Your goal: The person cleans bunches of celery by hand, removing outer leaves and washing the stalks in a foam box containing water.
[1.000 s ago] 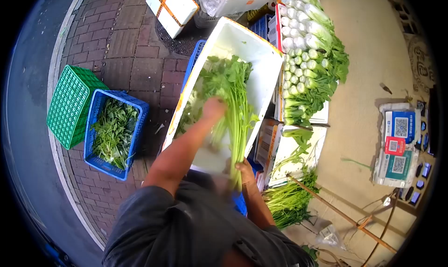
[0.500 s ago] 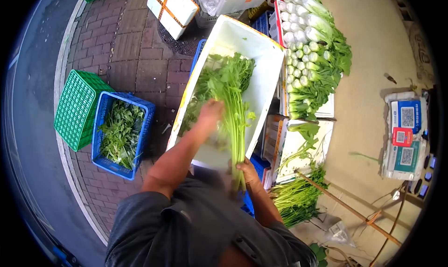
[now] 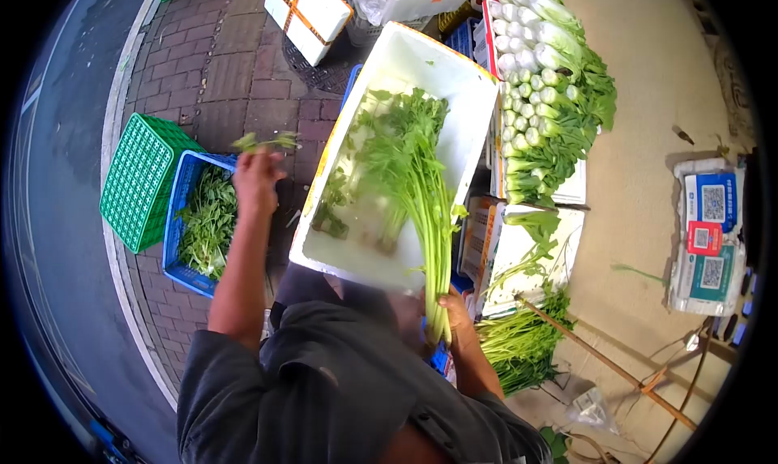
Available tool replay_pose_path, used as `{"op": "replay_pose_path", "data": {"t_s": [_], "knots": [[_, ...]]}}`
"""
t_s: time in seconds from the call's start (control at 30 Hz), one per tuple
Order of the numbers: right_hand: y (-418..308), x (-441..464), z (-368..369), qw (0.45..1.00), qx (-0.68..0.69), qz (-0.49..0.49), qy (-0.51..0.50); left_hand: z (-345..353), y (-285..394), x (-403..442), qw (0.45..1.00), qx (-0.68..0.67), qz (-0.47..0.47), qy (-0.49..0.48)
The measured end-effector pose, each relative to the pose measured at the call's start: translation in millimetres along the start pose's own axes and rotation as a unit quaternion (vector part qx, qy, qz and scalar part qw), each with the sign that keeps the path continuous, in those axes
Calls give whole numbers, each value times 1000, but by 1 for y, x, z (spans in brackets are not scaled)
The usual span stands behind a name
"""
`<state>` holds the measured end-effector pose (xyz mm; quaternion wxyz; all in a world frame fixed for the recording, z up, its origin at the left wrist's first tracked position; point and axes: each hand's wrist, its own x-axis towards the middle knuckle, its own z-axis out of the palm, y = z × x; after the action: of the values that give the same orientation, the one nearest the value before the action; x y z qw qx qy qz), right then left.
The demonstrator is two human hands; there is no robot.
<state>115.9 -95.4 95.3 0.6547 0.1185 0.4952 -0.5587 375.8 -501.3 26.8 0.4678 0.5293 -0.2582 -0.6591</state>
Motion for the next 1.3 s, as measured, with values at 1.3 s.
{"op": "replay_pose_path", "data": {"t_s": [1.3], "knots": [[110, -220, -109, 962, -137, -161, 175, 247, -205, -416, 679, 70, -557, -473]]}}
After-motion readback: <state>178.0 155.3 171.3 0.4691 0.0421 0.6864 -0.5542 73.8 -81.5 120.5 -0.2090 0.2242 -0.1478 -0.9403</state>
